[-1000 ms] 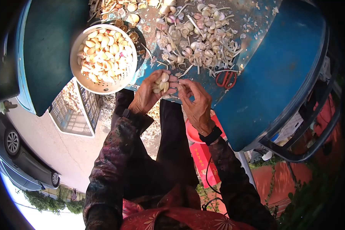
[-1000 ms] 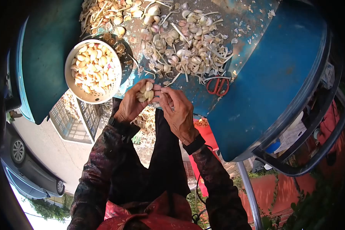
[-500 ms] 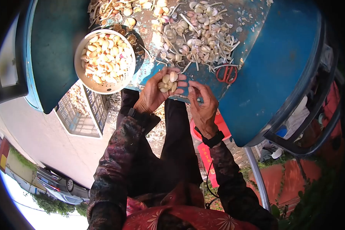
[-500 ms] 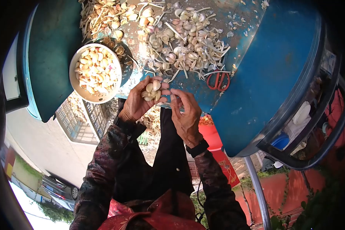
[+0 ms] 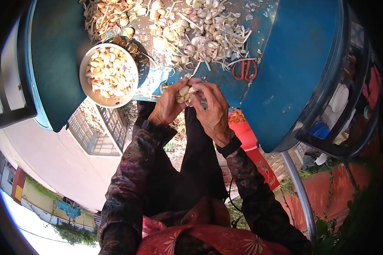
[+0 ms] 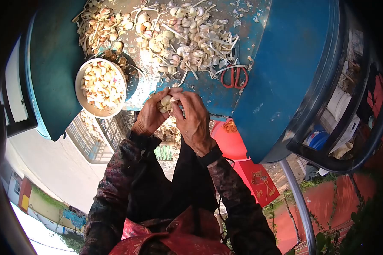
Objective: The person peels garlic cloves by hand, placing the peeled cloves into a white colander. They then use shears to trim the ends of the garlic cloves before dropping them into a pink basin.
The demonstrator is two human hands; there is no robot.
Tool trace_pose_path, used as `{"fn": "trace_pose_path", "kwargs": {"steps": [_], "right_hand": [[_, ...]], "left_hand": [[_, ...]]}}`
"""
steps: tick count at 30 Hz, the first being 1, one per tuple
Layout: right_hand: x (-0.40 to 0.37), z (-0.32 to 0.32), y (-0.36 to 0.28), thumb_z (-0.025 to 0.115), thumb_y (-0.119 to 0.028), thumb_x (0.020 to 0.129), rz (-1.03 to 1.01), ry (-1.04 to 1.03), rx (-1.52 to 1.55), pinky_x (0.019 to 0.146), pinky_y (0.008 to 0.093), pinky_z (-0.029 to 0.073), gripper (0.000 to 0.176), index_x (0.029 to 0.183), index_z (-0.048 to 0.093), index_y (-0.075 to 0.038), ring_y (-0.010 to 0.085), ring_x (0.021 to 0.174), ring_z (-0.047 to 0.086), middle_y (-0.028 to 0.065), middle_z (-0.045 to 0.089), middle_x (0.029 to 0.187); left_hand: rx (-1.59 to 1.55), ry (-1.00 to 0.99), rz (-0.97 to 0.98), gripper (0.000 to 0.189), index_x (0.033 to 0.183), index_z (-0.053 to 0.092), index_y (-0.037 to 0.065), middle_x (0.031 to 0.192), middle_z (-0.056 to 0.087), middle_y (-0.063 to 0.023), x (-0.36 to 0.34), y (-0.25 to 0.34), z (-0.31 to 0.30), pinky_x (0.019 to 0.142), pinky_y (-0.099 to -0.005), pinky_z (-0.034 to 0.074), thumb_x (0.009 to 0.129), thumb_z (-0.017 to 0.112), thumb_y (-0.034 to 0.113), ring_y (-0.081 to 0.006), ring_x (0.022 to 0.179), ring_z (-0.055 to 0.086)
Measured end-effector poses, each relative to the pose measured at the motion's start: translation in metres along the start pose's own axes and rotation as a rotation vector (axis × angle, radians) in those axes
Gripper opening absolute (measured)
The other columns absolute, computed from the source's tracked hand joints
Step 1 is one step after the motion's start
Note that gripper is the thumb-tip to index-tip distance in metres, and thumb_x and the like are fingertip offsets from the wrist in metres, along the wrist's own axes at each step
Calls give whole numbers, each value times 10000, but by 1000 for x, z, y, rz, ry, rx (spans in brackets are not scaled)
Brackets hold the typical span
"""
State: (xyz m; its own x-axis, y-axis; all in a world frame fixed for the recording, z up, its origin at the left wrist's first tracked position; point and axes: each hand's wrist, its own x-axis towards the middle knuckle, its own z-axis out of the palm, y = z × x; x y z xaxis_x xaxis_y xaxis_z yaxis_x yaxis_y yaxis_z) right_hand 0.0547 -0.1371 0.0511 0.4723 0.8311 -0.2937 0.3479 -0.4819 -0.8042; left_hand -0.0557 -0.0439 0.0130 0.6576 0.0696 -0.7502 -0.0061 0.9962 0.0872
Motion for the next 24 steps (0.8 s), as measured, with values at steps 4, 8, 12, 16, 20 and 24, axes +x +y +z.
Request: {"fn": "trace_pose_path", "kwargs": {"steps": [4,8,12,16,20,24], "right_hand": [[-10,-7,14,646,-16,831,-75,52,-37,714,337,517,265,1088,583,-13,245,835,623,111,594,1046],[-21,-19,17,643,-13,828,-79,-14,-57,734,354,510,278,1096,570,-15,262,860,615,108,604,1037],[-22,-21,11,634,-73,849,160,-41,128,606,312,503,248,1085,565,-46,206,720,603,106,537,894],[-2,4,-24,628,-84,856,58,20,358,648,316,488,240,1089,576,-61,207,759,592,97,546,925],[7,30,-78,687,-163,812,-171,-29,199,901,487,350,382,1163,563,-75,261,902,614,105,617,996],[-25,15,-65,659,-78,826,15,-43,458,874,402,423,294,1108,585,-39,261,919,604,102,614,1005]], "left_hand": [[91,-9,-54,404,1203,554,6,1064,633,-53,9,-15,1,847,-283,505,994,418,323,-127,929,612],[140,44,-93,396,1198,524,-6,1018,616,-62,11,-26,7,826,-296,499,993,403,311,-153,902,606],[145,65,-137,338,1155,539,36,1063,609,-51,6,-34,0,896,-295,479,983,427,305,-149,982,599],[-59,-79,96,377,1156,534,22,1102,598,-64,5,-58,-38,855,-299,493,957,492,339,-158,961,604],[254,324,37,260,1012,594,10,941,646,-124,2,-47,-9,717,-335,509,917,546,248,-221,834,628],[501,173,-174,313,1018,603,32,961,636,-79,27,-84,-24,738,-337,516,948,515,323,-193,837,610]]}}
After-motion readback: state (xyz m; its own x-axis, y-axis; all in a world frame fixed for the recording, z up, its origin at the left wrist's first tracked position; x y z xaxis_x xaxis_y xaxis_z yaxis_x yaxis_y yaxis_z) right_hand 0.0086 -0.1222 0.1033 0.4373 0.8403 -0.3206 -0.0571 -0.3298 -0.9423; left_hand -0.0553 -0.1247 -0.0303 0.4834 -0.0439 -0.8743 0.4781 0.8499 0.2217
